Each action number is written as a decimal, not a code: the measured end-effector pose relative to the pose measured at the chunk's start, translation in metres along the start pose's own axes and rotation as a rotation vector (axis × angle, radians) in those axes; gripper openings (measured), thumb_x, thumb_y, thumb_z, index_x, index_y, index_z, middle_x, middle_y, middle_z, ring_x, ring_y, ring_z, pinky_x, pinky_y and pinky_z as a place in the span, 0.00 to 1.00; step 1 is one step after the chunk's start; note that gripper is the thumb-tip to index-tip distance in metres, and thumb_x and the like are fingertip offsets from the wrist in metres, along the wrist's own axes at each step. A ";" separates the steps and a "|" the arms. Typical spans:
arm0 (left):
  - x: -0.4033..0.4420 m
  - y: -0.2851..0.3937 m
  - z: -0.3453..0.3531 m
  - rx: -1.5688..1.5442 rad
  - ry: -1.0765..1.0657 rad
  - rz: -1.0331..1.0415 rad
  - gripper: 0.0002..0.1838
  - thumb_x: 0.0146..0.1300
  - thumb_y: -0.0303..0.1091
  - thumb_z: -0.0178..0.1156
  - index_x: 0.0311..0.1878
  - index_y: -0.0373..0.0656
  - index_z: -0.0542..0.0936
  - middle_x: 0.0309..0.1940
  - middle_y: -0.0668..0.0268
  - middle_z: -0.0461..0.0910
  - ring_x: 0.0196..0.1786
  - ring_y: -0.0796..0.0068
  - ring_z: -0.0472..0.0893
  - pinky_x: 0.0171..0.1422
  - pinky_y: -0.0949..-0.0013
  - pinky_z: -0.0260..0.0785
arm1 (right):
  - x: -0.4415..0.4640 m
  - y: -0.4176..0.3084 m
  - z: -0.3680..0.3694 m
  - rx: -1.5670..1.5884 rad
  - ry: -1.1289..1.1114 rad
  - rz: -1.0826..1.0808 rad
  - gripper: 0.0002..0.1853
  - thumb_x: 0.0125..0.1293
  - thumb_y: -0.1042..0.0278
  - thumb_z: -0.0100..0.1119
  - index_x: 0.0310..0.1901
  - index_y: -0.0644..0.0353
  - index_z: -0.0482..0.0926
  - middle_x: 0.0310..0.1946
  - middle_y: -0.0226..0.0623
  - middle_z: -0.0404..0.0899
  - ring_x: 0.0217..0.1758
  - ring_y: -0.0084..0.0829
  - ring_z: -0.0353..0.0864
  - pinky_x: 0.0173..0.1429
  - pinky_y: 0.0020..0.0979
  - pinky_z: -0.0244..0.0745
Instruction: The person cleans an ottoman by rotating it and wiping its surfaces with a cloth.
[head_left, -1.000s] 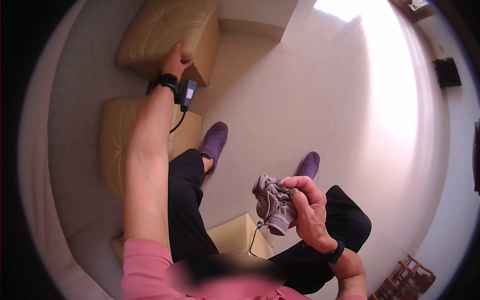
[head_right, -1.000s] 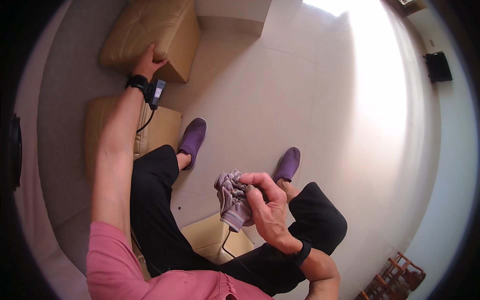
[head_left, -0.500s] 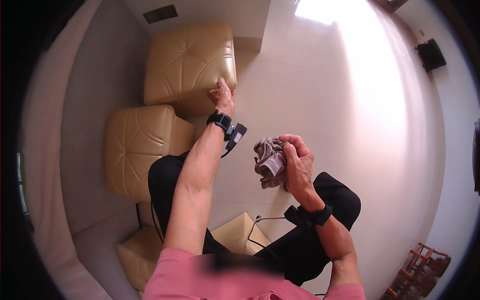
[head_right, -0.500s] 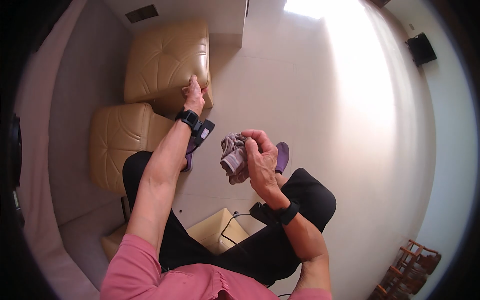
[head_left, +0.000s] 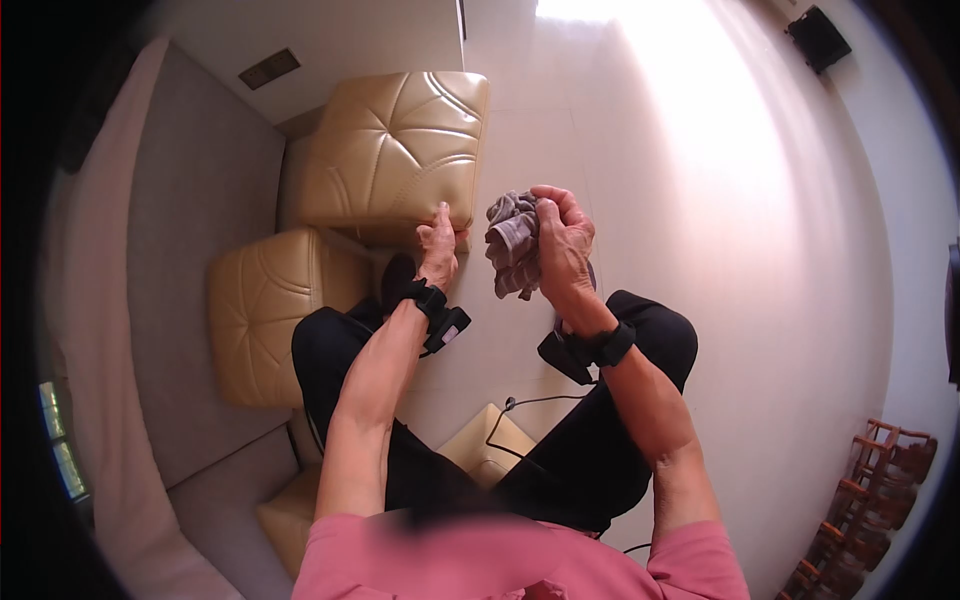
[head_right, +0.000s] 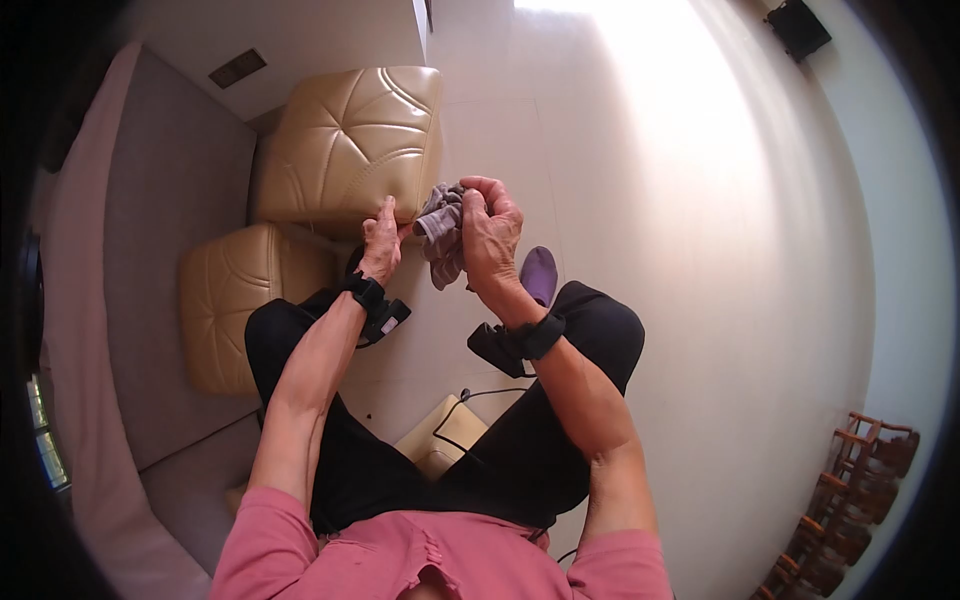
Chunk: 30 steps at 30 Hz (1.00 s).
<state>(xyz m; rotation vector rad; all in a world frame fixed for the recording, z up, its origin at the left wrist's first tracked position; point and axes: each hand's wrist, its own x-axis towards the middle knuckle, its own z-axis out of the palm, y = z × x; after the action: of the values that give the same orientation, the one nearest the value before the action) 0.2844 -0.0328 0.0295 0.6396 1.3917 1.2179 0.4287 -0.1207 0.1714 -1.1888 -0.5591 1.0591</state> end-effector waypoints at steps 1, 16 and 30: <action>-0.008 -0.002 0.000 0.000 -0.049 0.007 0.31 0.61 0.53 0.59 0.50 0.30 0.69 0.46 0.54 0.74 0.44 0.69 0.77 0.36 0.69 0.79 | 0.000 0.000 -0.001 0.014 -0.008 -0.004 0.08 0.67 0.73 0.48 0.43 0.64 0.76 0.31 0.29 0.77 0.31 0.16 0.73 0.37 0.22 0.72; -0.067 0.079 -0.003 0.751 -0.887 -0.238 0.25 0.64 0.57 0.51 0.34 0.41 0.80 0.22 0.65 0.80 0.22 0.77 0.79 0.30 0.73 0.75 | -0.003 -0.001 -0.003 0.064 -0.012 -0.053 0.08 0.67 0.73 0.48 0.42 0.64 0.77 0.31 0.28 0.77 0.32 0.15 0.73 0.37 0.20 0.71; 0.169 0.179 -0.058 1.363 -0.135 0.558 0.41 0.60 0.65 0.47 0.58 0.30 0.70 0.53 0.39 0.74 0.58 0.45 0.73 0.61 0.59 0.66 | 0.018 0.004 0.009 0.017 0.022 0.042 0.09 0.68 0.72 0.46 0.45 0.63 0.76 0.29 0.28 0.77 0.29 0.15 0.73 0.34 0.20 0.72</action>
<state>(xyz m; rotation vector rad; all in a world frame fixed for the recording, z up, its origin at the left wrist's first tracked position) 0.1451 0.1583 0.1201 2.0947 1.8786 0.4029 0.4273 -0.1001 0.1674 -1.2003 -0.5087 1.0830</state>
